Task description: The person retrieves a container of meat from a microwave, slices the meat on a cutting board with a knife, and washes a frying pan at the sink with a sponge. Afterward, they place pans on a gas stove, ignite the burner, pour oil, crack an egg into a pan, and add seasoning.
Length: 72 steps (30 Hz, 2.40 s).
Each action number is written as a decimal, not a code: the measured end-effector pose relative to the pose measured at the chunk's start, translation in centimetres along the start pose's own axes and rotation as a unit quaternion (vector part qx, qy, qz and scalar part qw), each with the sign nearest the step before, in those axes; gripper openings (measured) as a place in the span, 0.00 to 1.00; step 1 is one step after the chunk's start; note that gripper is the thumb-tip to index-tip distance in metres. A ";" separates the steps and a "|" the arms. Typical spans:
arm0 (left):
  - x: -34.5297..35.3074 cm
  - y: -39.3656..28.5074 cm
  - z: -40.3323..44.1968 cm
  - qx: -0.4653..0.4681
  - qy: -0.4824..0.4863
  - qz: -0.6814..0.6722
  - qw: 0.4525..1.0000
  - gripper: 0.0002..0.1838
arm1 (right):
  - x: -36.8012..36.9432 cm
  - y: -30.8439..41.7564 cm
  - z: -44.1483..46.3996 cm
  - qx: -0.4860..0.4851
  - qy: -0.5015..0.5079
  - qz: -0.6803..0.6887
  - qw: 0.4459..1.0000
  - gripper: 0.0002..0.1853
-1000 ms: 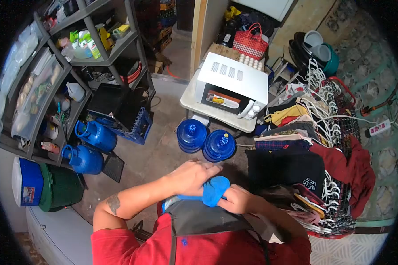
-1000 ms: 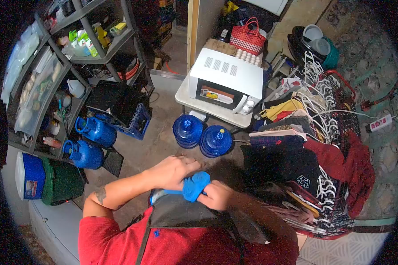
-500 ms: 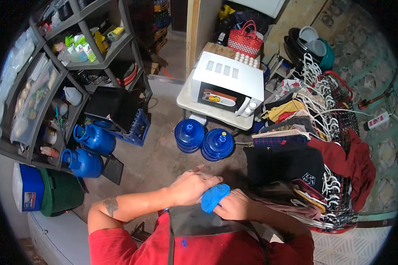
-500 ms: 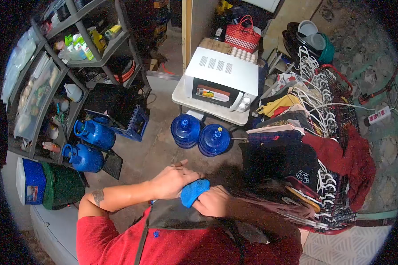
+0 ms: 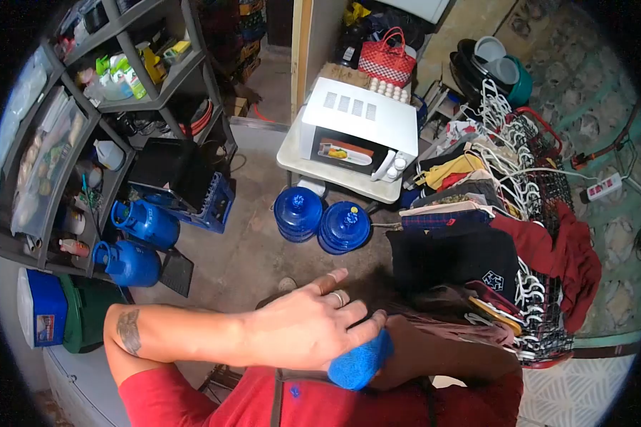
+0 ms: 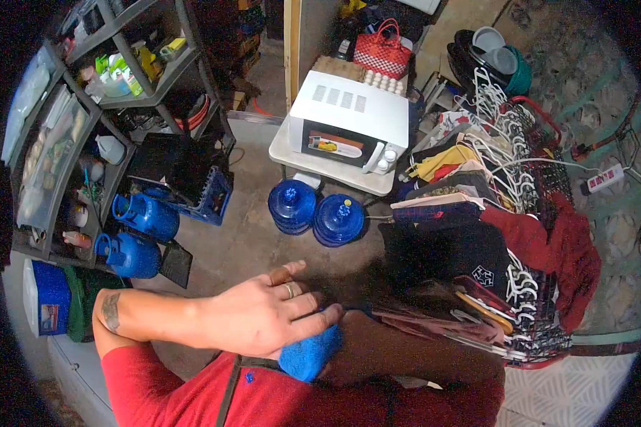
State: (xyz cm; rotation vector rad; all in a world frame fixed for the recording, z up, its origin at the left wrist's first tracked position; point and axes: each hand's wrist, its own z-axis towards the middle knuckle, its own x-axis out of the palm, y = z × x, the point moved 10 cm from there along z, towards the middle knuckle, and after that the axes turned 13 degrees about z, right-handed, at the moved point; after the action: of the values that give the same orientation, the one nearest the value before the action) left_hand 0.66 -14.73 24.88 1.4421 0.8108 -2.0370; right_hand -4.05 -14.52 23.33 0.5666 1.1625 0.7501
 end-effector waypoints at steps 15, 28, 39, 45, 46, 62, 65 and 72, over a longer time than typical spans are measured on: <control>5.3 2.8 -0.4 -0.069 0.029 -0.120 0.990 0.32 | 1.6 -2.7 -3.9 -0.063 -0.058 -0.066 0.994 0.10; 5.3 0.9 2.5 -0.068 0.104 -0.068 0.990 0.47 | 0.6 -4.2 -4.5 0.040 -0.029 0.160 0.986 0.17; 9.6 1.8 3.1 -0.118 0.089 -0.222 0.964 0.43 | -2.2 -2.0 -6.5 -0.043 -0.046 0.052 0.997 0.13; 2.5 -0.4 7.3 0.033 -0.013 0.047 0.998 0.38 | 0.4 -4.3 -7.4 -0.019 -0.156 0.103 0.982 0.12; 0.8 -0.6 7.3 0.091 -0.123 0.008 0.988 0.37 | 0.1 -3.6 -6.7 0.021 -0.080 0.095 0.992 0.12; 5.9 14.9 10.4 -0.200 0.070 0.030 0.977 0.45 | 0.7 -17.3 -20.6 0.309 -0.318 0.214 0.870 0.23; 9.3 23.8 11.4 -0.344 -0.166 -0.249 0.890 0.36 | 5.6 -24.0 -24.6 0.487 -0.157 0.141 0.848 0.24; 39.2 42.5 11.3 -0.501 -0.167 -0.301 0.794 0.22 | 11.0 -27.6 -38.8 0.524 -0.176 0.210 0.806 0.26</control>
State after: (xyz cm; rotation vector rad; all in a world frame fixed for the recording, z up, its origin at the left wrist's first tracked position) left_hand 11.24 -54.89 -16.96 0.2084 1.9443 -1.6292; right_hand -32.33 -22.83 -15.62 1.8643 1.0307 0.2601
